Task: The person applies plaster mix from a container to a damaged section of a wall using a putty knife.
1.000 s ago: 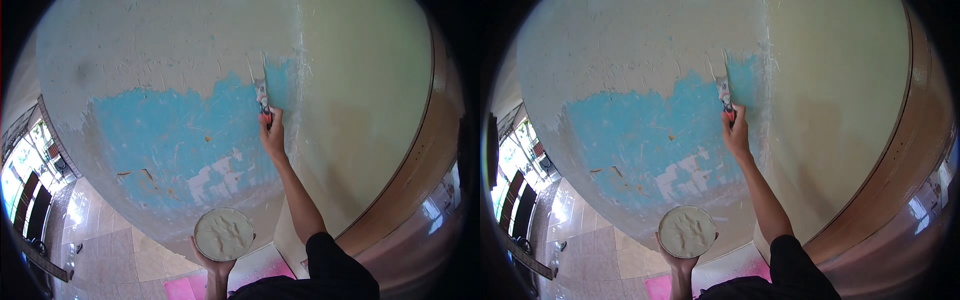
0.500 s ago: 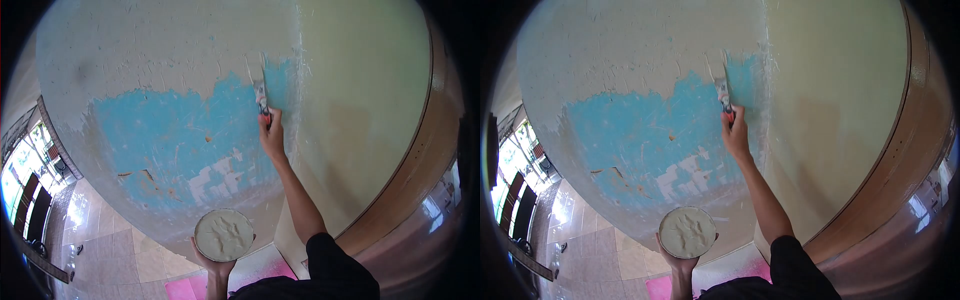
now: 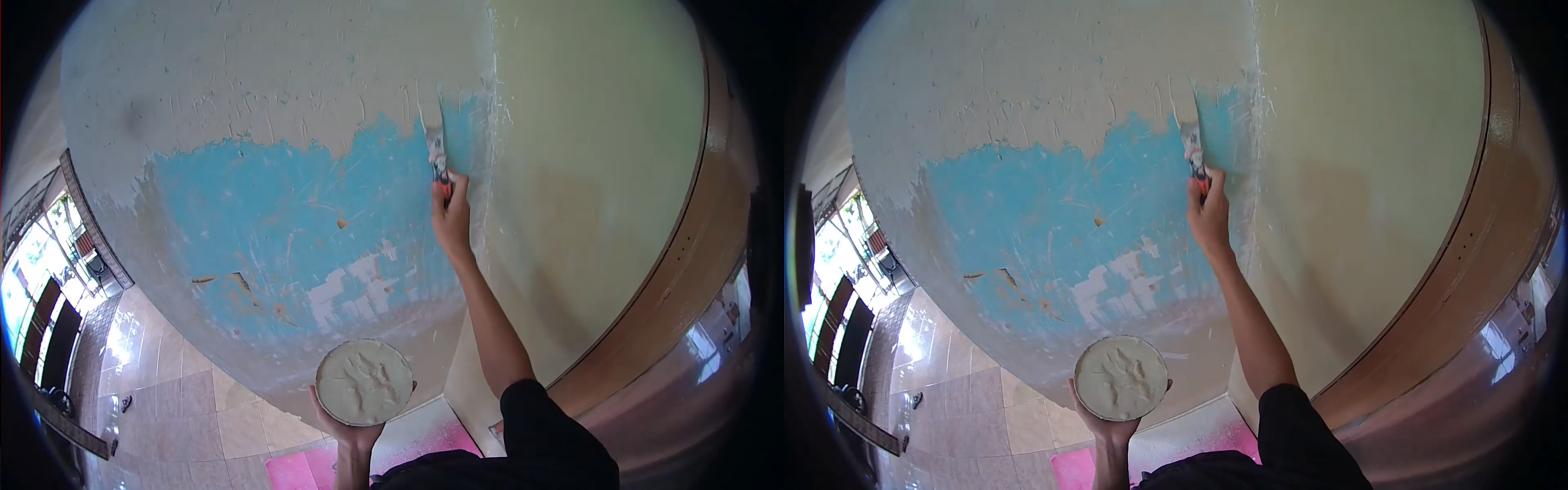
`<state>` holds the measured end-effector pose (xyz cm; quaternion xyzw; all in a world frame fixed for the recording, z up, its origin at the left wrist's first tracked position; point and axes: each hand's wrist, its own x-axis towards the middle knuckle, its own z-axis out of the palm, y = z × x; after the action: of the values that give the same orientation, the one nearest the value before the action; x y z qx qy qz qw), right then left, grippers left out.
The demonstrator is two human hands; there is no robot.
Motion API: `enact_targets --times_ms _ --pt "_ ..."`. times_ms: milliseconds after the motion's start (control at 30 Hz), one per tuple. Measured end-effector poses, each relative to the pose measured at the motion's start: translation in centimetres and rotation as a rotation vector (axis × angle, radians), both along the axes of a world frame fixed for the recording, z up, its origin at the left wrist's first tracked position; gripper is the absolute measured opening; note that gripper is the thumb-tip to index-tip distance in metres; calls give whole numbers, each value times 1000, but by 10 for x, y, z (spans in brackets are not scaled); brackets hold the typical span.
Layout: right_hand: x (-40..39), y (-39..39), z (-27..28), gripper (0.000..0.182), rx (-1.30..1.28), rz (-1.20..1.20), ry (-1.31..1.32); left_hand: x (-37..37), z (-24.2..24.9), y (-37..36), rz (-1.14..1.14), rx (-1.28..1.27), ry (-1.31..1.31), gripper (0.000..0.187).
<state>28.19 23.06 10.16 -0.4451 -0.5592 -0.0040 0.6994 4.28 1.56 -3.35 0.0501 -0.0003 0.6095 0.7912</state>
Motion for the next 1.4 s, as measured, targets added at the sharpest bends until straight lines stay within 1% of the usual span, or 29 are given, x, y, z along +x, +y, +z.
enact_targets --times_ms 33,67,100,133,200,300,367,400,433,533,600,633,700,767,833,867,933,967,1033,1067,1133,1167,1233,1267,1333,1400 --pt "0 -3 -16 30 -3 -1 -1 0 -2 -1 12 -12 14 75" --pt "-3 -7 -28 30 71 -7 -16 0 -2 -2 11 -13 16 75" --pt "-3 -6 -33 30 152 -13 -33 0 -1 -2 8 -16 21 75" --pt "1 -1 -33 30 156 -15 -33 0 0 0 5 -17 25 75" --pt "3 -5 -18 30 265 -66 -59 1 0 0 -3 -28 26 75" --pt "10 -4 27 30 197 -50 -28 2 3 -1 -15 -46 15 74" --pt "16 7 38 29 173 -59 -45 3 5 -2 -22 -51 0 74" --pt "19 11 39 29 149 -66 -63 3 5 -2 -30 -9 13 74" --pt "19 11 33 29 150 -65 -64 3 6 -2 -39 31 27 74" --pt "19 7 -12 30 105 -72 -51 2 5 -1 -15 15 46 74" --pt "19 2 -40 32 190 -102 -75 3 5 -2 -16 -5 35 75" --pt "21 0 -47 33 137 -44 -33 3 6 -1 -17 -17 24 75" --pt "25 0 -30 32 141 -77 -37 2 4 1 -26 -64 -18 75" --pt "28 1 1 32 145 -105 -41 3 3 0 -30 -111 -62 75" --pt "30 7 32 30 289 -148 -83 3 4 0 -55 -140 -185 75" --pt "32 11 35 30 293 -146 -83 4 5 1 -53 -136 -185 75" --pt "37 18 36 28 195 -161 -105 5 5 0 -18 -26 42 75" --pt "37 17 29 28 198 -161 -106 5 5 1 -18 -23 41 75" --pt "34 8 0 27 20 -77 -36 5 5 1 -18 20 82 74" --pt "33 7 -12 27 23 -77 -37 6 3 2 -18 23 80 74" --pt "32 6 -39 27 192 -115 -69 4 -2 3 2 -19 61 74" --pt "31 2 -38 30 133 -69 -33 4 -1 5 3 -15 60 74" --pt "39 6 -24 32 133 -99 -29 4 -1 3 -2 -37 37 74" --pt "40 5 -8 33 134 -129 -24 4 -1 2 -2 -40 38 74" --pt "46 12 21 34 181 -169 -45 3 0 2 -14 -72 -47 75" --pt "52 19 37 34 223 -183 -99 3 2 1 -10 -52 -19 75"
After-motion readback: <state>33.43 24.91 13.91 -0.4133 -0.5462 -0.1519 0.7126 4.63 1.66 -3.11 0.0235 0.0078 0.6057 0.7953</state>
